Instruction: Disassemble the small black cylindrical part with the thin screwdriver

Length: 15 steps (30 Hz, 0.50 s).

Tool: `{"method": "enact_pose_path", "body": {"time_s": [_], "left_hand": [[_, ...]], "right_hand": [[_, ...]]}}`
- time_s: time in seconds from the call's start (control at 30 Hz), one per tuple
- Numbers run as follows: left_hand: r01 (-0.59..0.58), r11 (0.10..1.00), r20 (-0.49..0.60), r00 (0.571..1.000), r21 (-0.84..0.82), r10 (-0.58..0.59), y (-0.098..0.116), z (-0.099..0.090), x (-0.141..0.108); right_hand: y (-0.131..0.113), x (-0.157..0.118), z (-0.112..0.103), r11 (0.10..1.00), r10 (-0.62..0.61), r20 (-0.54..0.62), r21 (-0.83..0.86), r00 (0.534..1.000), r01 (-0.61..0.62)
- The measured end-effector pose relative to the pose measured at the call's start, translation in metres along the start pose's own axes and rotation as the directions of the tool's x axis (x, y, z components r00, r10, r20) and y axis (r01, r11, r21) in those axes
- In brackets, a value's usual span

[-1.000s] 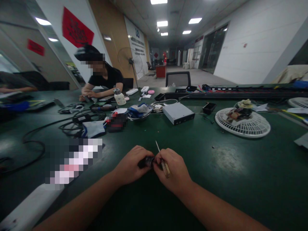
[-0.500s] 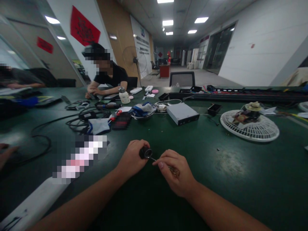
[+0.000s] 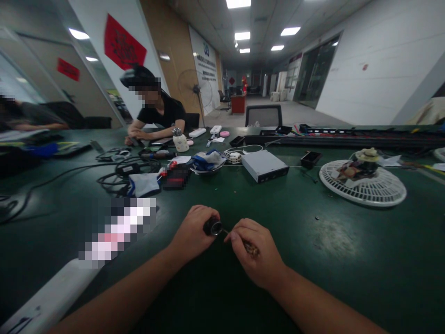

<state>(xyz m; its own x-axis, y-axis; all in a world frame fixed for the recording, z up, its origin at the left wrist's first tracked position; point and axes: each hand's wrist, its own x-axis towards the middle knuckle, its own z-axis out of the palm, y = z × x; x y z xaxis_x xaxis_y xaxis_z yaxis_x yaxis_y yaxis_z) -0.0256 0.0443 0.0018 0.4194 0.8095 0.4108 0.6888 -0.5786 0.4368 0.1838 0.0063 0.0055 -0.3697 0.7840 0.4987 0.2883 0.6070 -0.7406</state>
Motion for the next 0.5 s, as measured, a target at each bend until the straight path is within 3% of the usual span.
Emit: {"method": "enact_pose_path", "body": {"time_s": [0.1,0.33,0.5], "left_hand": [[-0.002,1.0,0.0,1.0,-0.011,0.002,-0.0008,0.0006,-0.0006],[-0.021,1.0,0.001,1.0,0.0,0.021,-0.0027,0.0018,-0.0012],[-0.028,1.0,0.026,0.999,0.007,0.027,-0.0019,0.0011,-0.0015]], "right_hand": [[0.0003,-0.0003,0.0,0.999,-0.035,-0.008,0.004,0.999,0.035],[-0.0021,-0.0005,-0.0001,0.995,-0.096,0.14,0.045,0.986,0.09],[-0.0001,-0.0021,-0.0001,1.0,-0.023,-0.004,-0.014,1.0,0.023]]}}
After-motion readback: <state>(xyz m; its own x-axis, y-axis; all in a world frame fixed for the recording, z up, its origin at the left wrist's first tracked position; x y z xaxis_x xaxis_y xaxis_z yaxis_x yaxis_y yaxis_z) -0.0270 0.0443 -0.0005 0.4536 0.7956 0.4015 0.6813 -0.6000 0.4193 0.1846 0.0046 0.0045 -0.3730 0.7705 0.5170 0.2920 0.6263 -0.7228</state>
